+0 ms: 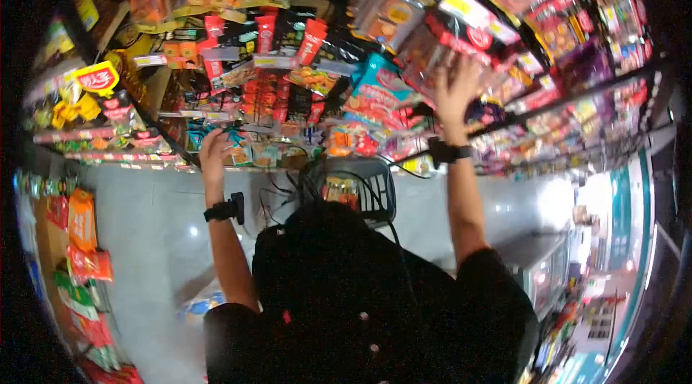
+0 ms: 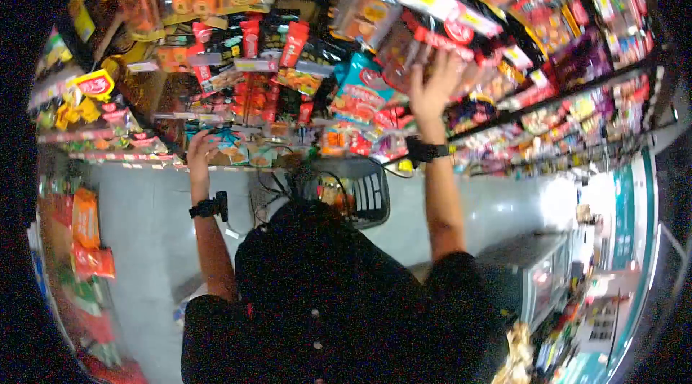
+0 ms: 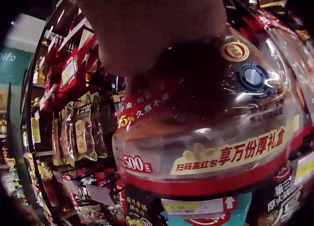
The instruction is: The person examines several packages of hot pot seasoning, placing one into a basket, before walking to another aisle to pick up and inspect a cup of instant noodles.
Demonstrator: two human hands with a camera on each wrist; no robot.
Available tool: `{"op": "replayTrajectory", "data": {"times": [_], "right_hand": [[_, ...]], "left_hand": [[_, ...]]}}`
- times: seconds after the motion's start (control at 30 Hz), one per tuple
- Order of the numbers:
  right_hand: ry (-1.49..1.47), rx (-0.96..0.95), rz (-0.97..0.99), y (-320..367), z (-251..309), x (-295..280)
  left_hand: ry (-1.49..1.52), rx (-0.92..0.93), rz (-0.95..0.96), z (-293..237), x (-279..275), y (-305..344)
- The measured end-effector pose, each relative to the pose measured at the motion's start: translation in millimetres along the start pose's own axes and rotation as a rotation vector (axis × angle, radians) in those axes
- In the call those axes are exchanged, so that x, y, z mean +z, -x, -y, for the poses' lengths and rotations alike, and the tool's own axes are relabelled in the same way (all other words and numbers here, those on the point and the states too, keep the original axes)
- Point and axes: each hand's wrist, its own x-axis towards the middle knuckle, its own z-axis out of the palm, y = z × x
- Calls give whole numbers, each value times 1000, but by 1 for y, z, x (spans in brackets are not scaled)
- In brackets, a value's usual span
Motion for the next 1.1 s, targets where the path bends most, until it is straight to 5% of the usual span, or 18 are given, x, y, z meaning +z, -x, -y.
{"op": "replayTrajectory", "data": {"times": [0.07,0.13,0.2,0.27,0.37,0.43,0.47,0.53,0.63,0.8,1.1], "right_hand": [[-65,20,22,49,39,-4],[3,15,264,101,58,-4],[-472,196,646,154,41,10],[-581,544,705,179,23,26],[-1239,1104,278,135,24,12],[-1561,1217,117,109,9,10],[-1642,1241,113,100,-1,7],[-1722,1359,68,77,-7,3],[-1812,1442,5,54,12,-7],[-1790,1430,28,72,1,18],[-2076,1323,-199,64,17,10]], "left_hand": [[128,84,-117,35,-18,13],[64,-105,-163,14,-33,29],[-19,-237,-151,6,-54,46],[-108,-287,-103,7,-98,52],[-235,-310,-146,-24,-125,51],[-213,-213,-134,-6,-166,18],[-189,31,41,-12,-160,2],[-360,36,167,-65,-109,-21],[-448,52,383,-95,-35,-45],[74,8,168,-45,15,-40],[-347,-116,484,-30,-10,-36]]}}
